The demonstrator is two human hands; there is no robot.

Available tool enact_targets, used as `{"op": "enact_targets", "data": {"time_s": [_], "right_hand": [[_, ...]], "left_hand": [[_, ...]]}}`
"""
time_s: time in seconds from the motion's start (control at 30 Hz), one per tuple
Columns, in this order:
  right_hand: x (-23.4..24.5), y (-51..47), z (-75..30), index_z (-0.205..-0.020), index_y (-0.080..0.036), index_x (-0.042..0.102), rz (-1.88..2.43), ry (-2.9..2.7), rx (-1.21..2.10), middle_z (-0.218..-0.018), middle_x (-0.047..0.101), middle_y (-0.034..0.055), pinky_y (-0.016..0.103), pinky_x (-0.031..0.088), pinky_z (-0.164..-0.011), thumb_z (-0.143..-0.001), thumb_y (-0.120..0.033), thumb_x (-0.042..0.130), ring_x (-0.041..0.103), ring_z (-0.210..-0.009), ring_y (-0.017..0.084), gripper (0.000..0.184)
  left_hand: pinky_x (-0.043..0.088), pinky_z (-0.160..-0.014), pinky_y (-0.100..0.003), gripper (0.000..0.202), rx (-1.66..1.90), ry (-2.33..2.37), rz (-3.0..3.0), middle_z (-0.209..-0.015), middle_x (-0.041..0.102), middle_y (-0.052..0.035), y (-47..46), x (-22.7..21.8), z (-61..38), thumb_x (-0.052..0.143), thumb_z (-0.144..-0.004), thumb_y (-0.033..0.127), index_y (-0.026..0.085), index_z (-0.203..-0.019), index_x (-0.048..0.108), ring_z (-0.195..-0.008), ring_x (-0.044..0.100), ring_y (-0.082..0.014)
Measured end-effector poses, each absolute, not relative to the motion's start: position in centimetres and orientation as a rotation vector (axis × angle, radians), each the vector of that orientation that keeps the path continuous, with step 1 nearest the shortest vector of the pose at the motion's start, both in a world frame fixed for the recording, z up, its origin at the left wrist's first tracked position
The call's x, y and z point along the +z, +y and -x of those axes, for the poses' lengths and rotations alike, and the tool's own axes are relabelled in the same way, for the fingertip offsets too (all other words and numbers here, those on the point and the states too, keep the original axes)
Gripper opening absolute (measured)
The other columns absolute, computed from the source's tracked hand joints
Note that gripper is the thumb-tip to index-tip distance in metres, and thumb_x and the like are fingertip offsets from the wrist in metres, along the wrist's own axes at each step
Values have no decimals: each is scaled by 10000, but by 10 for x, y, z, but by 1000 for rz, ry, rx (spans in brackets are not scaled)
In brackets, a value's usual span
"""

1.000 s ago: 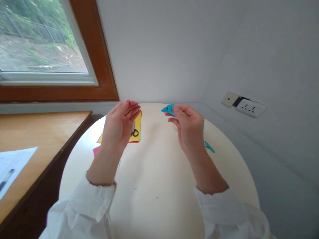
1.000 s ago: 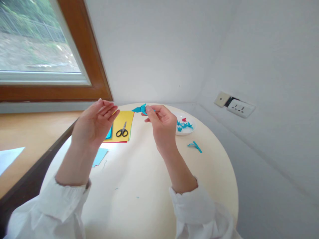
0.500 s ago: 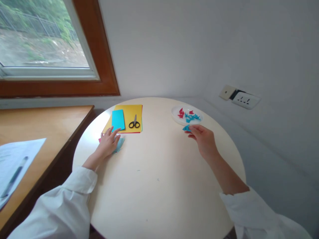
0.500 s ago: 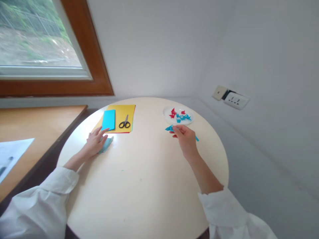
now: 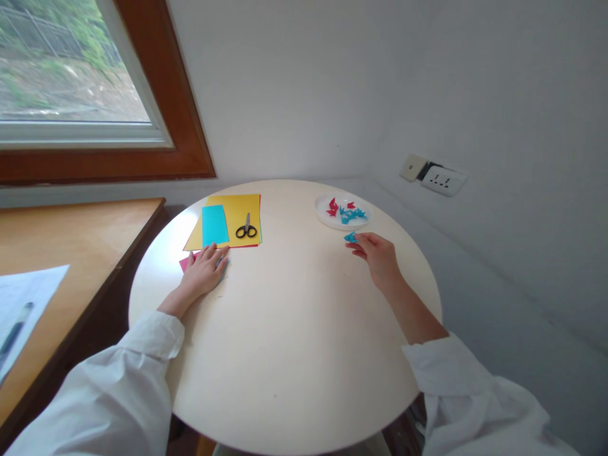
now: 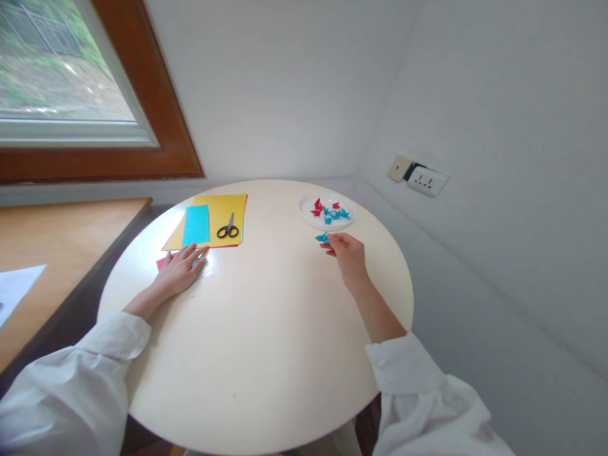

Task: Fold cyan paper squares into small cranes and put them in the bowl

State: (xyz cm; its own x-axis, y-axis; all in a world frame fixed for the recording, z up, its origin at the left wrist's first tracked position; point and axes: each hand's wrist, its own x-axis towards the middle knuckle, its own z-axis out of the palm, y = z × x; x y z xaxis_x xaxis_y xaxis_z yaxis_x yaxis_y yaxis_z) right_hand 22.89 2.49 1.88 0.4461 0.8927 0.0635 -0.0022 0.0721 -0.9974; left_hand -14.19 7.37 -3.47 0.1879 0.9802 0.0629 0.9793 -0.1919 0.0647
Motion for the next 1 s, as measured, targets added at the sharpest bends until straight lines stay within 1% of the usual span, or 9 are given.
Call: {"op": "enact_targets", "data": {"time_s": [0.17,0.23,0.3,0.4,0.53,0.67,0.83,0.9,1.0], "right_hand": [[18,24,-240,-656,-172,632,1359,-903,788,-694,690,31,231,462,-578,-634,-334,643,642,-660,135,164],[19,25,-246,-659,-172,632,1382,-913,772,-697,686,31,235,462,-583,-638,-329,638,636,-668,136,159],[22,29,-253,-667,-173,634,1404,-916,752,-693,676,26,238,458,-588,-643,-317,628,628,-680,136,146],[32,41,-266,-676,-177,636,1440,-902,698,-702,658,20,238,449,-599,-657,-289,609,618,-702,136,117],[49,68,-290,-691,-180,628,1502,-908,581,-725,646,22,241,448,-646,-686,-270,585,612,-757,136,100],[60,100,-310,-711,-161,633,1624,-941,474,-735,642,34,249,443,-657,-703,-232,565,598,-749,136,98],[58,132,-321,-668,-123,644,1726,-967,428,-653,621,41,268,439,-630,-679,-194,582,572,-665,144,95],[54,140,-323,-663,-118,649,1760,-978,433,-628,613,41,273,437,-612,-656,-192,610,561,-631,146,84],[45,147,-324,-645,-121,652,1811,-996,440,-621,616,44,279,437,-620,-642,-191,629,557,-632,153,73]], "left_hand": [[208,-1045,-544,546,173,1990,-2419,-1441,326,-156,74,-34,142,133,-917,428,211,-1368,350,-1343,266,-301],[245,-1036,-510,542,178,1989,-2443,-1406,374,-161,74,-33,143,141,-914,420,204,-1353,374,-1318,314,-293],[294,-1014,-467,531,176,2001,-2466,-1359,423,-158,75,-33,143,165,-909,419,208,-1334,403,-1265,391,-288],[330,-983,-459,524,173,2038,-2477,-1320,457,-134,76,-32,143,170,-903,438,245,-1323,418,-1217,441,-294],[321,-990,-477,541,145,2029,-2479,-1330,441,-166,76,-31,144,172,-903,431,205,-1328,420,-1221,433,-312],[302,-997,-503,535,151,1973,-2483,-1336,430,-175,77,-32,146,173,-912,405,176,-1331,415,-1259,383,-330],[342,-969,-501,544,184,1940,-2562,-1310,456,-186,80,-38,151,162,-907,406,166,-1299,455,-1232,416,-342],[335,-972,-512,558,180,1942,-2558,-1304,460,-191,80,-39,152,150,-904,414,166,-1301,455,-1228,420,-348],[333,-971,-511,587,181,1918,-2563,-1306,453,-203,80,-40,153,130,-897,428,156,-1315,441,-1232,413,-357]]}}
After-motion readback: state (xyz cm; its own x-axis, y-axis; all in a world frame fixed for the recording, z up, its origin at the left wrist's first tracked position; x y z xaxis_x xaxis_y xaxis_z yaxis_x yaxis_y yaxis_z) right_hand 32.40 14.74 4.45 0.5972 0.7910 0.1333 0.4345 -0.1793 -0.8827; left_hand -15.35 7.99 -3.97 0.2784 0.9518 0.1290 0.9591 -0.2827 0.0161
